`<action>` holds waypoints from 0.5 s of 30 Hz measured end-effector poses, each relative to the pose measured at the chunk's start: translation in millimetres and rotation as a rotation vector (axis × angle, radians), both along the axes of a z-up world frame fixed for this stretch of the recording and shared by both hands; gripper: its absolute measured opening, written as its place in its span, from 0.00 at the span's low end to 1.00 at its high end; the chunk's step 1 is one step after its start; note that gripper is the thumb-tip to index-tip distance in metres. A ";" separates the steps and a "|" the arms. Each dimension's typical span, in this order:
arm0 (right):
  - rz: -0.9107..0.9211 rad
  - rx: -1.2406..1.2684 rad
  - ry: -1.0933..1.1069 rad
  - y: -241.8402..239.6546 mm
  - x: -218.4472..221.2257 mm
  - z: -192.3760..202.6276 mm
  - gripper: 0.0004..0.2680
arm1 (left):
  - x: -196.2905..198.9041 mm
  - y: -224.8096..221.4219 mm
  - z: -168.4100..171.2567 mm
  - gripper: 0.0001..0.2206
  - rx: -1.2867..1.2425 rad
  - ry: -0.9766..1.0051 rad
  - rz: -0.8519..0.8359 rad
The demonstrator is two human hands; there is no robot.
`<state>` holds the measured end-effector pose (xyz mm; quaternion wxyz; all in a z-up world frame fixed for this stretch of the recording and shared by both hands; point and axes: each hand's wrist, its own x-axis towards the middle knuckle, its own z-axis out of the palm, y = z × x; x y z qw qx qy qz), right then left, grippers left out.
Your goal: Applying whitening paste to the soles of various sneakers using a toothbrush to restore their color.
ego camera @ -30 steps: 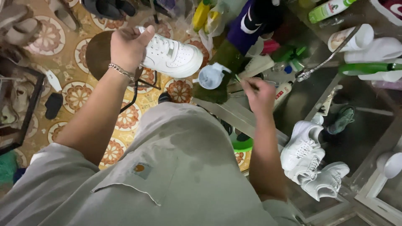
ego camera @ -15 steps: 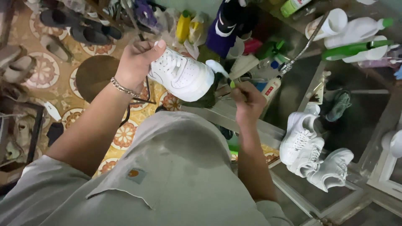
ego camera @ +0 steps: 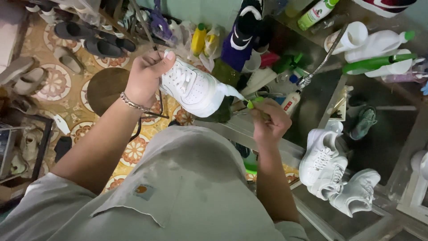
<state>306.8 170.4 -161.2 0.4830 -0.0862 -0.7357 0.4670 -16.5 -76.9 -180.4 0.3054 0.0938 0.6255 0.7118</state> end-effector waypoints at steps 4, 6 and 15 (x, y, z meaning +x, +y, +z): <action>0.113 0.041 0.003 -13.6 0.2 17.8 0.02 | -12.2 -8.1 -13.7 0.16 -0.007 0.020 0.053; 0.103 0.031 0.008 -14.8 -2.4 27.0 0.00 | -13.5 -11.6 -11.3 0.15 0.035 0.019 0.030; 0.252 0.029 -0.025 -31.1 -3.5 29.8 0.05 | 9.2 -8.0 85.6 0.17 0.141 0.180 -0.152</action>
